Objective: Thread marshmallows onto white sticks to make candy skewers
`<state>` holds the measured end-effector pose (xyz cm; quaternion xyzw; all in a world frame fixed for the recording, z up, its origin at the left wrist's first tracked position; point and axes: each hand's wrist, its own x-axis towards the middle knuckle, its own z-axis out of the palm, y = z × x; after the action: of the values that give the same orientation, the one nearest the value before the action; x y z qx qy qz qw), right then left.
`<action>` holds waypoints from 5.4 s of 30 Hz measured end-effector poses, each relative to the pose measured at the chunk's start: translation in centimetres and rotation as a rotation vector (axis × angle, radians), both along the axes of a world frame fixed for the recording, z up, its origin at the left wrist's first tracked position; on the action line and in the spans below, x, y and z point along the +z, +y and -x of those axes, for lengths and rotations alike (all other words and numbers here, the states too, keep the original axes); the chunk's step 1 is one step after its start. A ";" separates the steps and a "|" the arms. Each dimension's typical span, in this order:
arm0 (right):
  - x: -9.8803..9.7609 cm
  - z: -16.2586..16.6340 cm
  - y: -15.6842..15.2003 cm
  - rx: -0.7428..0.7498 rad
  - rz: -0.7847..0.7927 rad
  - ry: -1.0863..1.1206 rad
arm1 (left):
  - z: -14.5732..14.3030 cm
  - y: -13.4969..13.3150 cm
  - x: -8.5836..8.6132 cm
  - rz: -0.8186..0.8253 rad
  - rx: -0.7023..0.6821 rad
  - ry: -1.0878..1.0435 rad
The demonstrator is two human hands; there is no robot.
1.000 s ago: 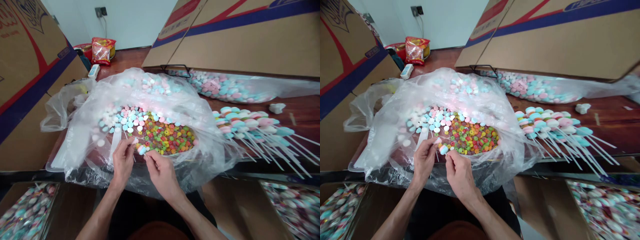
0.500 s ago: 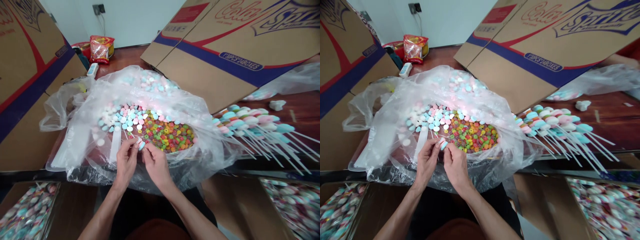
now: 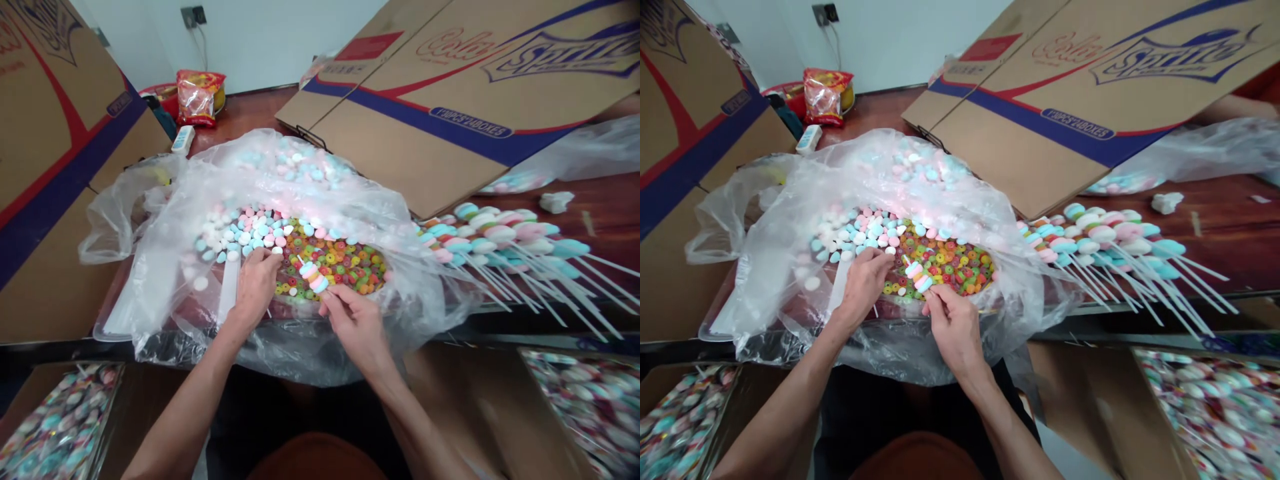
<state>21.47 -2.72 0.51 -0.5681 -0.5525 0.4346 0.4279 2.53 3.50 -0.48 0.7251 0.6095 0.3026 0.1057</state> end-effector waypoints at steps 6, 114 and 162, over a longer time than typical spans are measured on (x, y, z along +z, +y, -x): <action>-0.4 0.3 0.2 0.001 -0.052 -0.043 | 0.1 0.1 0.1 0.049 -0.034 0.081; -0.9 2.0 -0.5 0.099 -0.117 -0.085 | 3.0 1.4 0.0 0.041 0.149 -0.062; -1.1 2.2 -0.4 0.107 -0.208 -0.151 | 6.2 3.1 1.8 0.183 -0.028 -0.130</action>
<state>19.23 -3.15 -0.60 -0.5216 -0.6546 0.3534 0.4179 -3.64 6.56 1.34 0.6997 0.6163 0.2906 0.2149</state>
